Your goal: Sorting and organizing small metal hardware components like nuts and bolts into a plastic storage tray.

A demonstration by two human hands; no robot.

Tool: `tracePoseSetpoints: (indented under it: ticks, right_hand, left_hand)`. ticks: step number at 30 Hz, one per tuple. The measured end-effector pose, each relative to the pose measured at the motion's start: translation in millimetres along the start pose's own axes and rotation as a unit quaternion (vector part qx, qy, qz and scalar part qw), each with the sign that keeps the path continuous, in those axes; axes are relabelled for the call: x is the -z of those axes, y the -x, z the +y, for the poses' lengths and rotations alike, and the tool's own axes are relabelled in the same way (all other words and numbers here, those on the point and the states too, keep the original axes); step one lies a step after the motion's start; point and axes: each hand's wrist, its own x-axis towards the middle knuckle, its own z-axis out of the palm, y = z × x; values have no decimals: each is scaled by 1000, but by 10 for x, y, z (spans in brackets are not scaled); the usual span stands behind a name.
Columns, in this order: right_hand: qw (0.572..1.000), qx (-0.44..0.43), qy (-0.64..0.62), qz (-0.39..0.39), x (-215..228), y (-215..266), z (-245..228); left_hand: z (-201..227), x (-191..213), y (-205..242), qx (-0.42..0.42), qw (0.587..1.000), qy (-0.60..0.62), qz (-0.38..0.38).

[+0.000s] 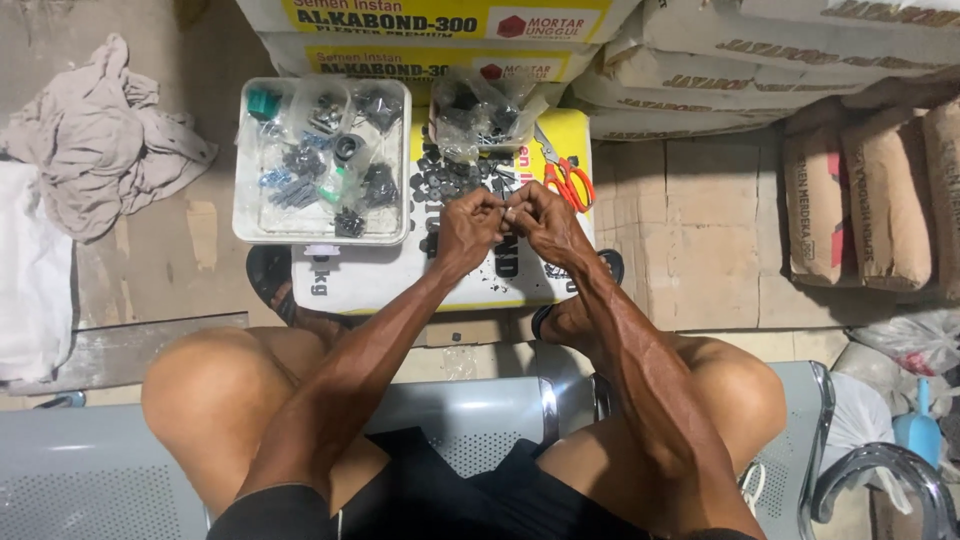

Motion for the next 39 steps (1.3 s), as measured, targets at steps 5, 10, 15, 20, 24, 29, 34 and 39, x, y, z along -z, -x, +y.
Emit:
tracePoseSetpoints:
  ticks: [5, 10, 15, 20, 24, 29, 34, 39]
  right_hand:
    - [998, 2, 64, 3, 153, -87, -45]
    - [980, 22, 196, 8, 102, -183, 79]
    - [943, 61, 325, 23, -154, -253, 351]
    - [888, 77, 446, 80, -247, -263, 830]
    - [912, -18, 389, 128, 2, -117, 388]
    - [876, -133, 460, 49, 374, 113, 668]
    - [848, -234, 474, -18, 203, 304, 489]
    - [868, -106, 484, -38, 176, 275, 898]
  left_hand:
    - [-104, -49, -176, -34, 999, -26, -13]
    - [-259, 30, -174, -45, 998, -32, -19]
    - [-241, 171, -6, -71, 989, -131, 20]
    - [-554, 437, 255, -68, 899, -432, -4]
    - [-563, 556, 365, -117, 843, -522, -53]
    - [-736, 575, 254, -141, 826, -542, -61]
    - [-700, 608, 242, -124, 828, -543, -68]
    - [-858, 672, 162, -76, 916, -393, -22]
